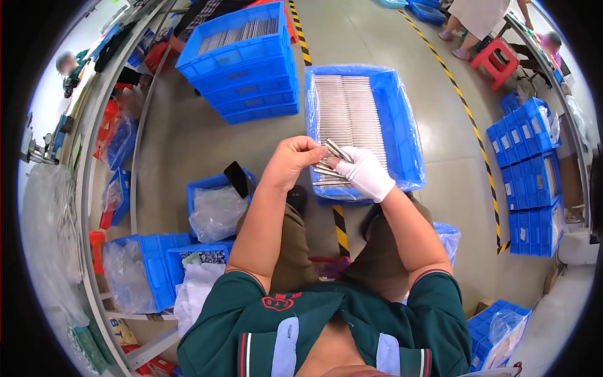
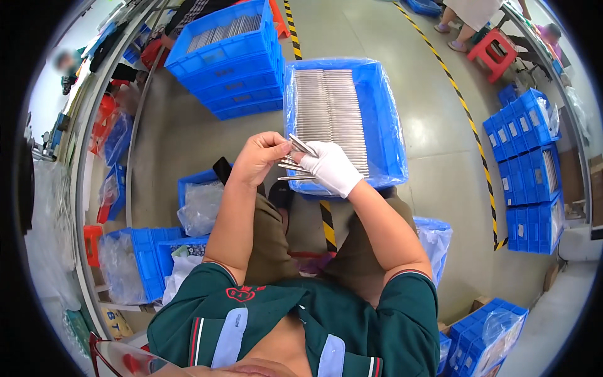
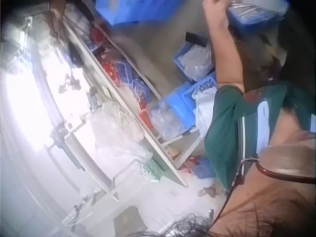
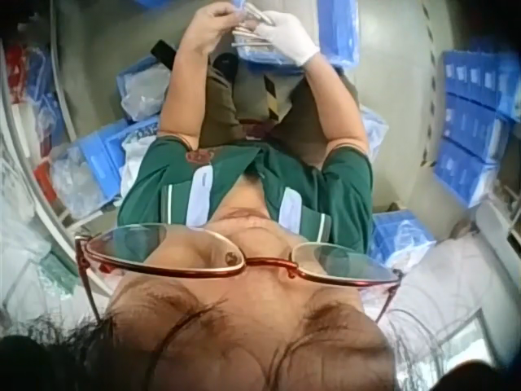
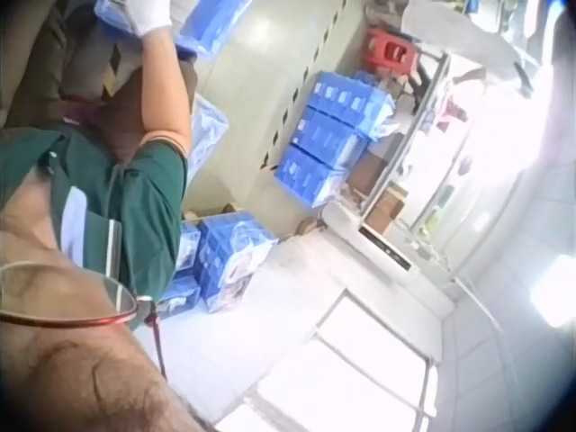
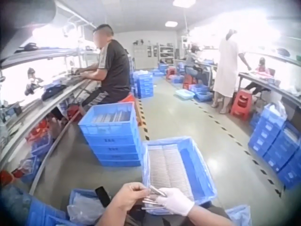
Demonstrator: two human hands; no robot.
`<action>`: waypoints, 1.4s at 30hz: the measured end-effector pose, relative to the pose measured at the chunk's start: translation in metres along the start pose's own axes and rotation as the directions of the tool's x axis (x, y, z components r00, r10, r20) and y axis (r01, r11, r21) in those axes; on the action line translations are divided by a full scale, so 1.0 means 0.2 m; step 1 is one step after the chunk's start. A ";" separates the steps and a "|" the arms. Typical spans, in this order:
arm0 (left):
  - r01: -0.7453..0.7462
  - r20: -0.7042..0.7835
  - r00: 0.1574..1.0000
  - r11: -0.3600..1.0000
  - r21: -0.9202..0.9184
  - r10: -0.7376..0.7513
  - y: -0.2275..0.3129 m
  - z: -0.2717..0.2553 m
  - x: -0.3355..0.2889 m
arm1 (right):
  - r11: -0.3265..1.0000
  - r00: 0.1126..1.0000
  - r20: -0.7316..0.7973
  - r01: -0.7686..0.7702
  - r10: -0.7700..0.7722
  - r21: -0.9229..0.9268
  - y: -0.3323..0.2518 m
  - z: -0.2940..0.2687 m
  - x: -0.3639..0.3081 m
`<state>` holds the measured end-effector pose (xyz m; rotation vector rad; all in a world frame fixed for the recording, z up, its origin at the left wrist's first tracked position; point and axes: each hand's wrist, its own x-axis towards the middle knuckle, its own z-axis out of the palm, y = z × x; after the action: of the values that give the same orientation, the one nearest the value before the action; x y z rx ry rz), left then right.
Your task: The person sorts and counts thin metal rectangular strips by hand, transferring them from one blue plastic crate to another.
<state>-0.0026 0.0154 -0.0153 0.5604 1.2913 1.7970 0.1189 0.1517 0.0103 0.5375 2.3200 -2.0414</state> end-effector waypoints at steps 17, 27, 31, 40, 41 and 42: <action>-0.070 0.074 0.995 0.995 0.074 0.065 0.02 -0.03 0.00 | 0.867 0.959 0.252 -0.233 0.130 0.441 0.02 0.01 -0.01; -0.199 -0.126 0.972 0.980 0.019 0.200 0.04 -0.01 -0.03 | 0.906 0.949 0.291 -0.223 0.118 0.359 -0.01 -0.02 -0.02; -0.137 -0.040 0.990 0.990 -0.008 0.137 0.03 0.01 -0.03 | 0.927 0.941 0.315 -0.222 0.122 0.304 -0.01 -0.02 -0.01; -0.133 -0.008 0.991 0.991 0.030 0.134 0.03 0.01 -0.02 | 0.907 0.913 0.369 -0.293 0.172 0.303 0.00 -0.02 -0.01; -0.162 0.002 0.987 0.983 0.088 0.162 0.03 0.01 -0.02 | 0.909 0.914 0.369 -0.291 0.171 0.299 0.01 -0.02 -0.01; -0.190 0.014 0.982 0.971 0.144 0.190 0.03 0.01 -0.02 | 0.908 0.914 0.369 -0.291 0.171 0.300 0.04 -0.02 0.01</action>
<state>-0.0014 0.0116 -0.0091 0.7880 1.4159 1.8661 0.1203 0.1563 0.0036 0.4080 1.6292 -2.2262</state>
